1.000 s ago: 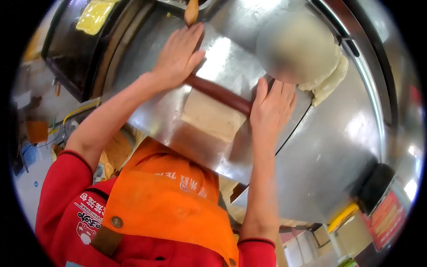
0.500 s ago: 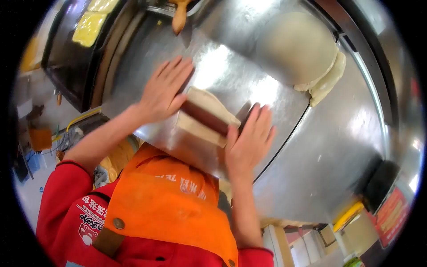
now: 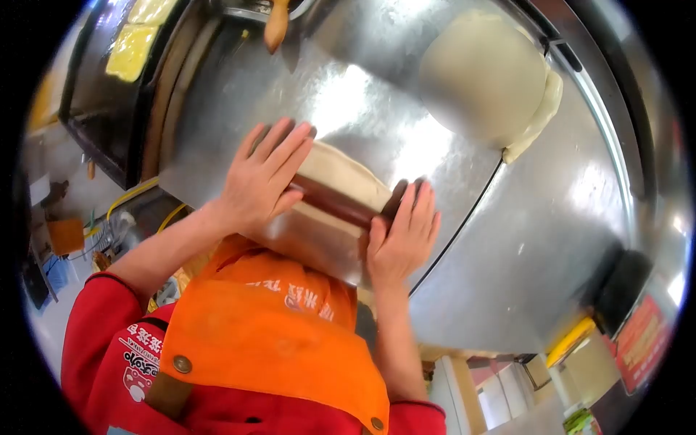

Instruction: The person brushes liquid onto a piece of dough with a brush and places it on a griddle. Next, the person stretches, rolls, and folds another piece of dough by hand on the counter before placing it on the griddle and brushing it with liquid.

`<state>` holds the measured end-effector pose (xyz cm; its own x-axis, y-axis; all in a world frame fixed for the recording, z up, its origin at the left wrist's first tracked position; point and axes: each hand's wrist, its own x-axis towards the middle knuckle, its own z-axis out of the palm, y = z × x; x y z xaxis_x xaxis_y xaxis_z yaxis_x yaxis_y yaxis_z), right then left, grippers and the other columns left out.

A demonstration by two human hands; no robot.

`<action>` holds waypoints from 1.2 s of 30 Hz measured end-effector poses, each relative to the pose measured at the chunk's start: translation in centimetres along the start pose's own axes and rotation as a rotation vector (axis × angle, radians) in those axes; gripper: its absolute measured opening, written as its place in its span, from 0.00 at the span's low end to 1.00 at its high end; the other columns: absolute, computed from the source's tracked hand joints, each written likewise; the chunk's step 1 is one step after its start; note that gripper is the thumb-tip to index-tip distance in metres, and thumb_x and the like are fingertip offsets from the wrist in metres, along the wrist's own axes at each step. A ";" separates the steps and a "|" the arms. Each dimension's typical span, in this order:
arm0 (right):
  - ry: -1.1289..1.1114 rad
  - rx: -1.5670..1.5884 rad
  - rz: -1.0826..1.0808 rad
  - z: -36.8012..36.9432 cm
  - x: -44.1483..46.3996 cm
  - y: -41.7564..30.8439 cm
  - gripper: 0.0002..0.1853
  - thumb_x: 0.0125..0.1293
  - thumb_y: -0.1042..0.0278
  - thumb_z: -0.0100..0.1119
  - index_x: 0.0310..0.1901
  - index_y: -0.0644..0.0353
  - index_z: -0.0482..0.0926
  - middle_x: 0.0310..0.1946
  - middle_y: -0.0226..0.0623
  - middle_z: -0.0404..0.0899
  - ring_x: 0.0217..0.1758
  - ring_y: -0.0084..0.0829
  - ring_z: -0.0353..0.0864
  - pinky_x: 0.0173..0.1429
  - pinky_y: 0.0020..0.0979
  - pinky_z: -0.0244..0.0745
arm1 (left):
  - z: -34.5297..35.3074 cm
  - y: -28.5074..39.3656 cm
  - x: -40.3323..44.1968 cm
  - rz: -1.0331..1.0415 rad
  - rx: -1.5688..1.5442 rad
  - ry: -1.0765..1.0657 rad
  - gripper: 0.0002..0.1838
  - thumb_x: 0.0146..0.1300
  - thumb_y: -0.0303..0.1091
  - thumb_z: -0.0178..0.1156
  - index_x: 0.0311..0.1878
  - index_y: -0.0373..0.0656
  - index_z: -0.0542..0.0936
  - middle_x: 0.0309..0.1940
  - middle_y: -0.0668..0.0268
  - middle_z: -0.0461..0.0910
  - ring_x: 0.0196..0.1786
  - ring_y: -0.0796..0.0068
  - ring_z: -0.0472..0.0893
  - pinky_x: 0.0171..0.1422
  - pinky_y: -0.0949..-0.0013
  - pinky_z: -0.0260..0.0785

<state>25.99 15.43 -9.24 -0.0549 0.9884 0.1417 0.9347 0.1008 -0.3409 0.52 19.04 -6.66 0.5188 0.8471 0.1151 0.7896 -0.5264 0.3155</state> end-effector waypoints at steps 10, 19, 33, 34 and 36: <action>0.044 -0.054 -0.046 0.2 1.4 1.4 0.32 0.68 0.53 0.51 0.69 0.65 0.66 0.71 0.53 0.63 0.74 0.51 0.61 0.74 0.51 0.53 | 1.2 0.0 1.4 -0.076 0.063 0.026 0.38 0.66 0.50 0.55 0.71 0.34 0.62 0.74 0.52 0.60 0.75 0.50 0.60 0.76 0.45 0.49; -0.002 0.008 -0.085 -1.0 -4.0 -1.0 0.32 0.66 0.58 0.58 0.69 0.65 0.66 0.70 0.54 0.63 0.72 0.55 0.62 0.71 0.50 0.59 | 2.0 1.4 -4.6 -0.095 0.014 -0.033 0.37 0.72 0.54 0.43 0.73 0.34 0.60 0.74 0.50 0.59 0.77 0.53 0.57 0.80 0.50 0.43; -0.030 -0.097 -0.193 -1.4 -0.9 -2.9 0.32 0.66 0.56 0.59 0.68 0.66 0.67 0.68 0.50 0.67 0.72 0.51 0.64 0.74 0.49 0.57 | 1.9 0.8 -5.6 -0.231 -0.116 0.065 0.34 0.64 0.40 0.56 0.70 0.32 0.63 0.71 0.48 0.63 0.74 0.49 0.61 0.76 0.52 0.53; -0.041 -0.130 -0.203 -1.3 0.9 -2.9 0.32 0.66 0.55 0.58 0.67 0.65 0.67 0.69 0.50 0.67 0.72 0.51 0.64 0.74 0.49 0.57 | 2.2 -0.1 -4.7 -0.241 -0.120 0.073 0.33 0.67 0.41 0.53 0.71 0.33 0.62 0.72 0.48 0.61 0.75 0.49 0.60 0.77 0.52 0.51; -0.035 -0.126 -0.150 -0.3 1.9 -2.7 0.31 0.67 0.54 0.57 0.67 0.64 0.68 0.69 0.49 0.66 0.72 0.51 0.63 0.74 0.50 0.56 | 2.5 -0.6 -3.9 -0.244 -0.095 0.080 0.32 0.69 0.42 0.49 0.72 0.34 0.62 0.74 0.49 0.59 0.76 0.49 0.59 0.78 0.51 0.49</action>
<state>23.44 17.00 -7.79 -0.2068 0.9669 0.1492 0.9515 0.2343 -0.1994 -1.22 15.86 -9.66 0.2866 0.9530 0.0979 0.8516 -0.3002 0.4297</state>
